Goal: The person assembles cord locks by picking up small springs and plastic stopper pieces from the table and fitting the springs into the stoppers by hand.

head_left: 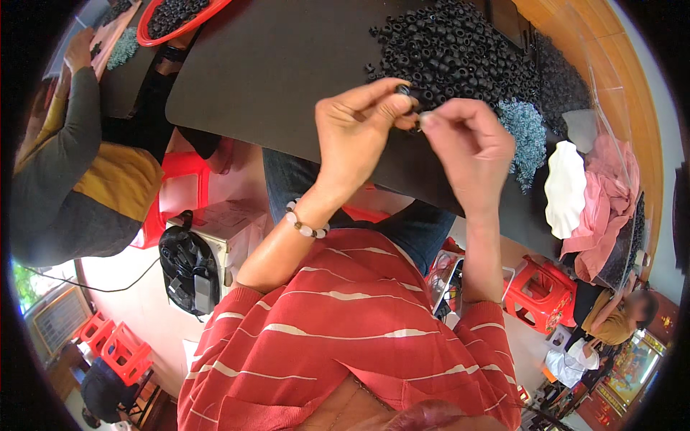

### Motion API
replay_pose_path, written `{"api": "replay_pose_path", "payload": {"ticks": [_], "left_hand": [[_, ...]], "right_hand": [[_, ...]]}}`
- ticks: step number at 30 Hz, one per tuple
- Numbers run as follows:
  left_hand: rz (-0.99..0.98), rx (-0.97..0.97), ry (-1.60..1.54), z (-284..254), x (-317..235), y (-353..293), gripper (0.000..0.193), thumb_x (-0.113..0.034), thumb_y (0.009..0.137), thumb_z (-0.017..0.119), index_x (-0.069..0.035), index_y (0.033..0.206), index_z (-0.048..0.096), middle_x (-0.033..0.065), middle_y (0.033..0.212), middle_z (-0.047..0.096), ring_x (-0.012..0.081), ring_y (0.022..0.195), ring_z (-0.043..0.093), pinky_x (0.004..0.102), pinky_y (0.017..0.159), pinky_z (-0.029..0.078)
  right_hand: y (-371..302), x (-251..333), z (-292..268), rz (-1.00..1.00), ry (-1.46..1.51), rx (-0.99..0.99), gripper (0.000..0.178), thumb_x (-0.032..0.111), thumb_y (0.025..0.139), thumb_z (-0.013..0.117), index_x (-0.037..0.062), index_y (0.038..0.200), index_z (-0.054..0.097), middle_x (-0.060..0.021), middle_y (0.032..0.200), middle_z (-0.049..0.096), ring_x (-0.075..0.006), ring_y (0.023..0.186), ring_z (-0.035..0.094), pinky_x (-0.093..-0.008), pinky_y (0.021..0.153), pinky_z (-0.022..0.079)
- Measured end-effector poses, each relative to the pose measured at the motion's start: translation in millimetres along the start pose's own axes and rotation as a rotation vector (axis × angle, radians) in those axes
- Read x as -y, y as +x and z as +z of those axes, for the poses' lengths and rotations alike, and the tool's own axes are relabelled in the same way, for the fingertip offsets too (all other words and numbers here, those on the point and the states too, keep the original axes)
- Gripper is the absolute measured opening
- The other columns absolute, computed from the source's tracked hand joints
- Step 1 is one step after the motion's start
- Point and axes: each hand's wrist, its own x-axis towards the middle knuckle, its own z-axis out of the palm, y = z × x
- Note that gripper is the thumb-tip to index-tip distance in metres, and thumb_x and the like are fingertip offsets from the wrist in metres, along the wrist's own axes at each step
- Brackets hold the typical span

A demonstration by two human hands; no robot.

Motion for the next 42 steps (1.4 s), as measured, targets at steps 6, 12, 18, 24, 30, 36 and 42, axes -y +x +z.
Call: {"api": "replay_pose_path", "payload": {"ticks": [6, 12, 18, 24, 30, 36, 42], "left_hand": [[0.005, 0.025, 0.097, 6, 2, -3, 0.017, 0.000, 0.085, 0.066, 0.007, 0.100, 0.068, 0.0091, 0.079, 0.070, 0.0107, 0.067, 0.066, 0.0220, 0.065, 0.054], [-0.009, 0.036, 0.334, 10, 6, 1, 0.019, -0.004, 0.082, 0.069, 0.005, 0.099, 0.069, 0.0119, 0.078, 0.070, 0.0097, 0.064, 0.065, 0.0210, 0.059, 0.051], [0.070, 0.006, 0.406, 10, 10, 2, 0.019, -0.006, 0.081, 0.070, 0.003, 0.098, 0.070, 0.0120, 0.076, 0.070, 0.0108, 0.061, 0.064, 0.0227, 0.057, 0.049], [0.110, 0.013, 0.458, 8, 8, 2, 0.021, -0.009, 0.081, 0.071, 0.003, 0.098, 0.070, 0.0115, 0.074, 0.070, 0.0099, 0.063, 0.063, 0.0229, 0.058, 0.049], [0.127, 0.022, 0.461, 9, 7, 1, 0.020, -0.010, 0.079, 0.073, 0.002, 0.096, 0.071, 0.0103, 0.074, 0.071, 0.0075, 0.063, 0.061, 0.0225, 0.058, 0.048], [0.111, 0.027, 0.416, 8, 8, 1, 0.020, -0.009, 0.080, 0.073, 0.002, 0.096, 0.071, 0.0092, 0.078, 0.072, 0.0066, 0.068, 0.062, 0.0212, 0.062, 0.049], [0.091, 0.023, 0.324, 6, 3, -3, 0.020, -0.008, 0.081, 0.073, 0.003, 0.098, 0.070, 0.0078, 0.084, 0.071, 0.0074, 0.074, 0.063, 0.0209, 0.067, 0.050]], "right_hand": [[3, 10, -20, 0.144, 0.221, -0.133, 0.008, 0.002, 0.086, 0.067, 0.0002, 0.088, 0.060, -0.0018, 0.081, 0.061, -0.0045, 0.069, 0.055, -0.0169, 0.065, 0.045], [-6, -7, -24, 0.134, 0.038, -0.144, 0.010, 0.006, 0.087, 0.067, 0.0005, 0.089, 0.059, 0.0001, 0.079, 0.059, -0.0041, 0.071, 0.053, -0.0175, 0.063, 0.044], [-9, -10, -29, 0.162, 0.126, -0.135, 0.011, 0.008, 0.088, 0.066, 0.0000, 0.092, 0.060, -0.0032, 0.084, 0.063, -0.0059, 0.071, 0.056, -0.0199, 0.065, 0.047], [-13, -13, -30, 0.178, 0.236, -0.184, 0.015, 0.011, 0.091, 0.062, -0.0027, 0.099, 0.062, -0.0090, 0.090, 0.066, -0.0098, 0.076, 0.060, -0.0224, 0.065, 0.050], [-18, -12, -33, 0.236, 0.217, -0.172, 0.021, 0.014, 0.094, 0.058, -0.0027, 0.105, 0.063, -0.0092, 0.091, 0.067, -0.0078, 0.076, 0.059, -0.0209, 0.059, 0.051], [-20, -8, -32, 0.179, 0.099, -0.171, 0.024, 0.017, 0.095, 0.057, -0.0022, 0.107, 0.063, -0.0092, 0.090, 0.067, -0.0075, 0.075, 0.059, -0.0203, 0.056, 0.050], [-26, -8, -38, 0.213, 0.141, -0.127, 0.025, 0.018, 0.094, 0.059, -0.0019, 0.109, 0.063, -0.0093, 0.089, 0.068, -0.0076, 0.074, 0.059, -0.0200, 0.057, 0.050]]}}
